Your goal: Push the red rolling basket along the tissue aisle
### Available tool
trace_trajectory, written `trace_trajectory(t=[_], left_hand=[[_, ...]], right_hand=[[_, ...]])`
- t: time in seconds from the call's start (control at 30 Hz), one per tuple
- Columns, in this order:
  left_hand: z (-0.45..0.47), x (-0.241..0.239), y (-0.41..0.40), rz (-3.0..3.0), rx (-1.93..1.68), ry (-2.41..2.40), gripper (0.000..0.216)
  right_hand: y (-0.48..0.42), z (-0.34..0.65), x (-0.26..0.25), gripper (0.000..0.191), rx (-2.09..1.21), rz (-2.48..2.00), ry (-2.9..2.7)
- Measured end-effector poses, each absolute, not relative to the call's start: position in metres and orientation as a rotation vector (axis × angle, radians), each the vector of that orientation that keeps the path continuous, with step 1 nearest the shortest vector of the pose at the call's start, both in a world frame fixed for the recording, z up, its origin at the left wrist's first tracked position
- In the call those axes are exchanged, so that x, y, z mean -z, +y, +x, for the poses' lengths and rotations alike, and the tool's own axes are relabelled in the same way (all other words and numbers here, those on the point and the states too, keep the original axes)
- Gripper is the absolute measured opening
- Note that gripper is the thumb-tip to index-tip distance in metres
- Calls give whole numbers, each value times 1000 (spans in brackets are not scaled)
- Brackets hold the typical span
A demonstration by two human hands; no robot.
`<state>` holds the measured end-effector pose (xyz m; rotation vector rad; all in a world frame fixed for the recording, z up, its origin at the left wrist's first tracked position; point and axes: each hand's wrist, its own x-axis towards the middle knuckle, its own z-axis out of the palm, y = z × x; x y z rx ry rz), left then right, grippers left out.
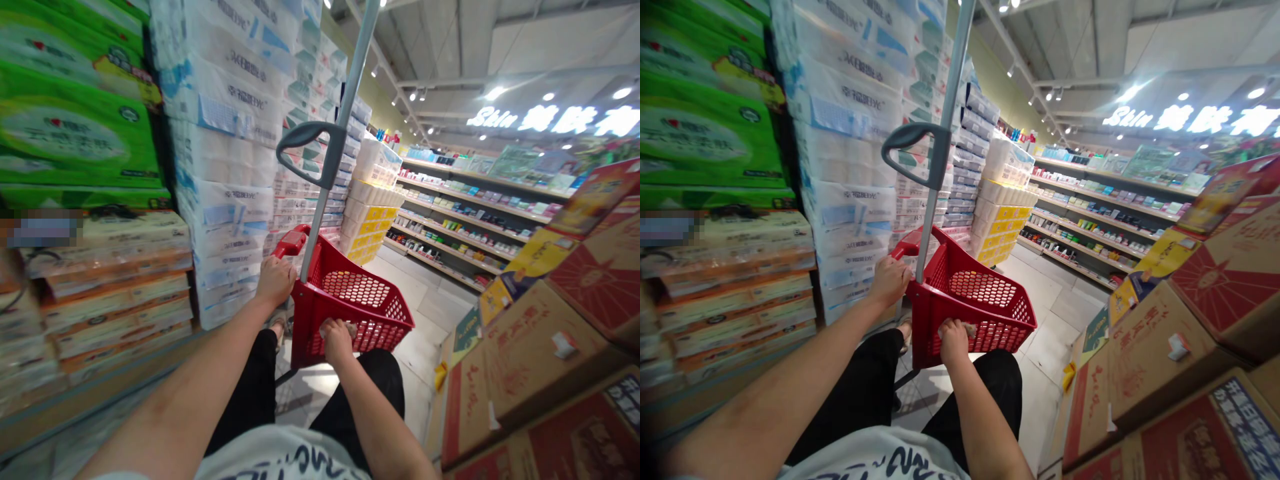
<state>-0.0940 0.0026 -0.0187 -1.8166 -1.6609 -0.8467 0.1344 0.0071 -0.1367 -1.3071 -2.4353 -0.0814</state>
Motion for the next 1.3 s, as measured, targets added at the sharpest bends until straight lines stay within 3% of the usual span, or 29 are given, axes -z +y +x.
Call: trace_trajectory(t=[0.63,1.3], left_hand=[[-86,18,0,-1804,867,-1634,44],[-82,19,-1,-1816,842,-1605,41]], right_hand=[[7,129,155,31,95,-1310,-2384],[12,133,146,25,98,-1330,-2442]])
